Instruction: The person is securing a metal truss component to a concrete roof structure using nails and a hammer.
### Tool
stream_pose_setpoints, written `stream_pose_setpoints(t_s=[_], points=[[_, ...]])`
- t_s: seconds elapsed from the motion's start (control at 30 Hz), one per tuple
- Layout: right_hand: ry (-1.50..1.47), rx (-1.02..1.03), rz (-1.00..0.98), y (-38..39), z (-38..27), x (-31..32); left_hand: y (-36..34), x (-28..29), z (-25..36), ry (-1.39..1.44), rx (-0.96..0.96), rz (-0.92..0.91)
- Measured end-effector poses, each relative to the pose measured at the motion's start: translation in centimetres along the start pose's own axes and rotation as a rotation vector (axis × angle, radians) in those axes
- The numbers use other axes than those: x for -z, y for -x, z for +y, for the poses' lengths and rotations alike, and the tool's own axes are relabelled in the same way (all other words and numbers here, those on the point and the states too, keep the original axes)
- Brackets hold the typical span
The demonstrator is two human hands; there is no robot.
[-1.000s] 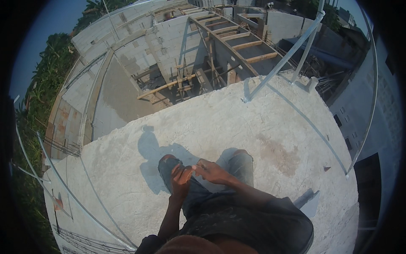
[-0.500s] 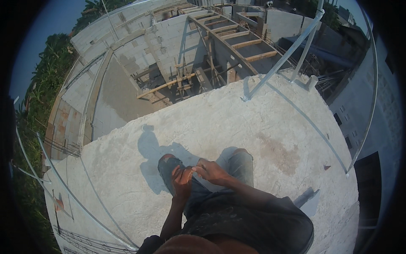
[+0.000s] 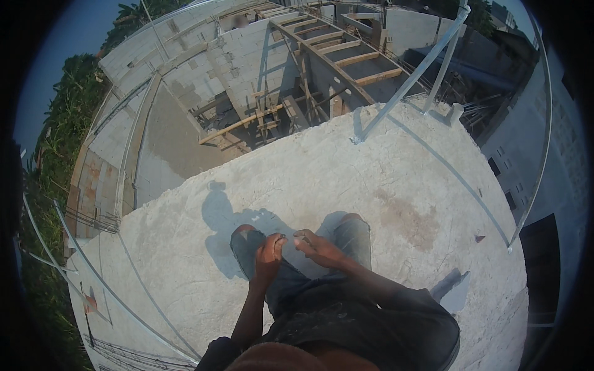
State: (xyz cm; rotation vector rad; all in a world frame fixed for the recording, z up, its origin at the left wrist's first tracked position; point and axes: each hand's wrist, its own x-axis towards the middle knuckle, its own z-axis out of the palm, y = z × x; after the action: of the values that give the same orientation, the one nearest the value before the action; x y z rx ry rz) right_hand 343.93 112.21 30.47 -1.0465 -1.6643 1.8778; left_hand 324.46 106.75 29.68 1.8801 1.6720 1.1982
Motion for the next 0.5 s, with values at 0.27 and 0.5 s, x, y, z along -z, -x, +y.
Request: stream_pose_setpoints(t_s=[0.27, 0.5], points=[[0.891, -0.552, 0.227, 4.8, 11.5, 5.1, -2.9, 6.8, -5.4, 0.180, 0.437, 0.315], [0.853, -0.506, 0.353, 4.7, 13.0, 4.5, -3.2, 5.3, -11.0, 0.405, 0.562, 0.486]])
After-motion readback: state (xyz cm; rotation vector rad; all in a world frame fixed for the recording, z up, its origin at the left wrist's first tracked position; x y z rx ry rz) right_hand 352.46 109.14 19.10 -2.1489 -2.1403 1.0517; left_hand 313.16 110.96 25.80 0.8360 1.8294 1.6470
